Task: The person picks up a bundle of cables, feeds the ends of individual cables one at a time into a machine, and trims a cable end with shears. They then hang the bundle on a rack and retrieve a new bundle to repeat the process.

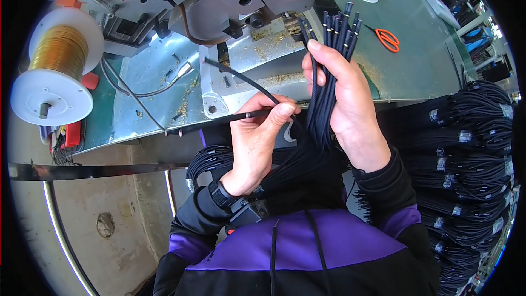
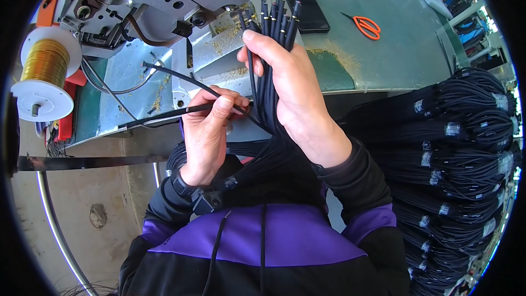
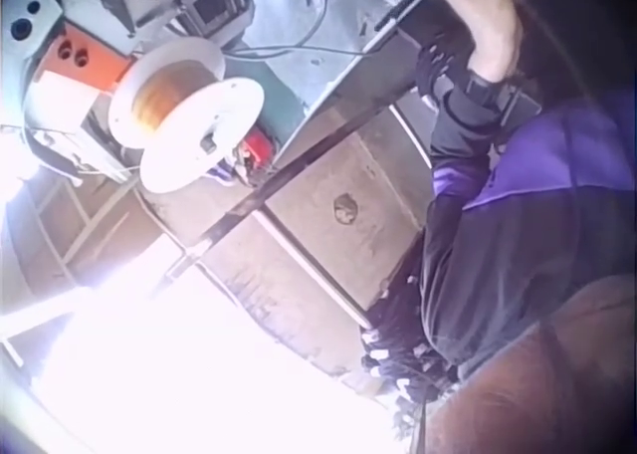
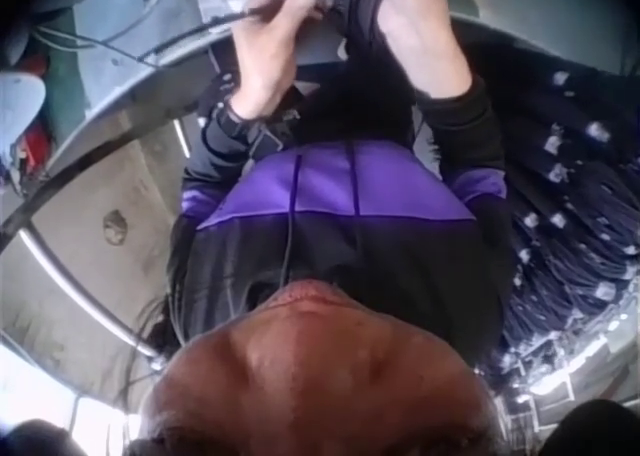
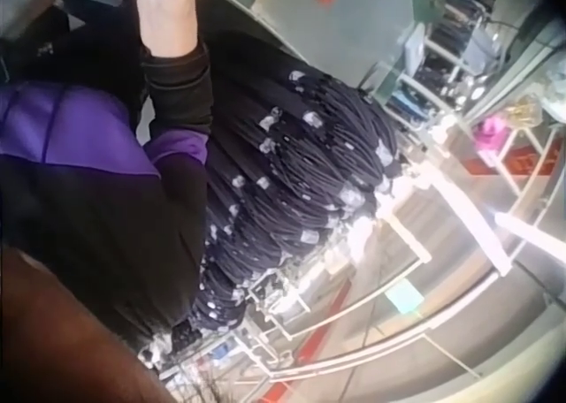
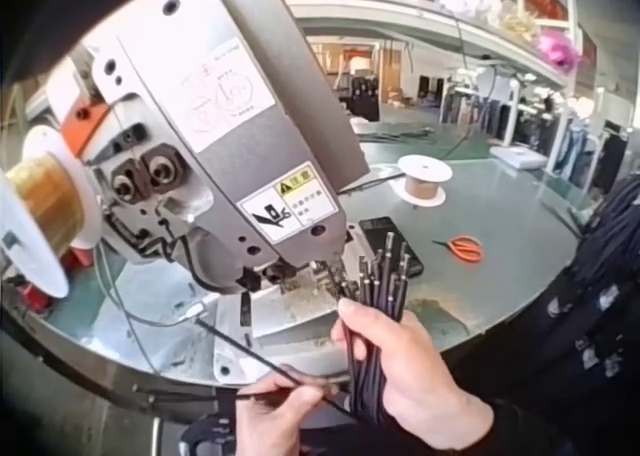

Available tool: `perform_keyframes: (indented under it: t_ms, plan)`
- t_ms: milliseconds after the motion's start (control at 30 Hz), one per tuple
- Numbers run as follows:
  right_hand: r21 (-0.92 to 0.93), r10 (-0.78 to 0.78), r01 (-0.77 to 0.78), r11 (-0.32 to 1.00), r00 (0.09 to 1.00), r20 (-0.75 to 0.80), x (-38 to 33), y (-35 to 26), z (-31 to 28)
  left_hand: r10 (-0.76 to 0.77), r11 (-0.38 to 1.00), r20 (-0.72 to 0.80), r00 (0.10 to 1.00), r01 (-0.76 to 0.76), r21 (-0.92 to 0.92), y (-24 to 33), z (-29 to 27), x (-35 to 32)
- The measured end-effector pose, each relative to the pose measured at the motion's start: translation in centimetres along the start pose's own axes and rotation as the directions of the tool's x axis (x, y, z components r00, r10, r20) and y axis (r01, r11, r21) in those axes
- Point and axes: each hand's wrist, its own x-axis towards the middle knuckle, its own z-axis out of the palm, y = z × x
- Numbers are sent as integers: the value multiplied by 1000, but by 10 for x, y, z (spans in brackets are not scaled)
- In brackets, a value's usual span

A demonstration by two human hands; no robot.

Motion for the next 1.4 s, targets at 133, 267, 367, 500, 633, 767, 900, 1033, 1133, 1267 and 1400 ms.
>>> perform_keyframes:
  t_ms: [133, 267, 367, 500, 633, 767, 900, 1033, 1133, 1267, 1400]
  plan:
    - [92, 89, -86, 992, 996, -31, 13, 0, 9, 56, 998, 11, 998, -56, 19, 5, -3, 3]
    - [138, 95, -87, 987, 994, -50, 16, 2, 11, 68, 997, 29, 997, -69, 41, 10, -2, 4]
    - [125, 86, -79, 989, 995, -49, 15, 3, 8, 59, 997, 36, 998, -61, 51, 10, 1, 4]
    - [66, 36, -35, 997, 999, -26, 11, 2, 9, 12, 1000, -2, 1000, -12, 6, 10, 1, 4]
    - [-49, -7, 11, 999, 997, 72, -7, 4, 1, -30, 999, -49, 998, 29, -25, 15, 0, 8]
    - [-232, -32, 67, 970, 988, 152, -26, 11, -8, -95, 986, -8, 995, 93, -139, 17, 1, 15]
    - [-394, 37, 44, 918, 980, 195, -39, 13, -17, -184, 978, 9, 983, 184, -97, 20, 0, 12]
    - [-357, -46, 96, 929, 988, 146, -51, 13, -33, -183, 972, 175, 967, 205, -113, 22, 4, 5]
    - [-413, -50, 96, 906, 991, 121, -55, 16, -31, -227, 972, 124, 966, 232, -24, 18, 12, 5]
    - [-479, -196, 215, 851, 976, 91, -57, 8, -64, -191, 964, 11, 981, 190, -185, 25, 10, 4]
    - [-865, -669, 258, 431, 734, -115, -31, -34, -154, -175, 979, 115, 978, 185, -85, 37, -9, -5]
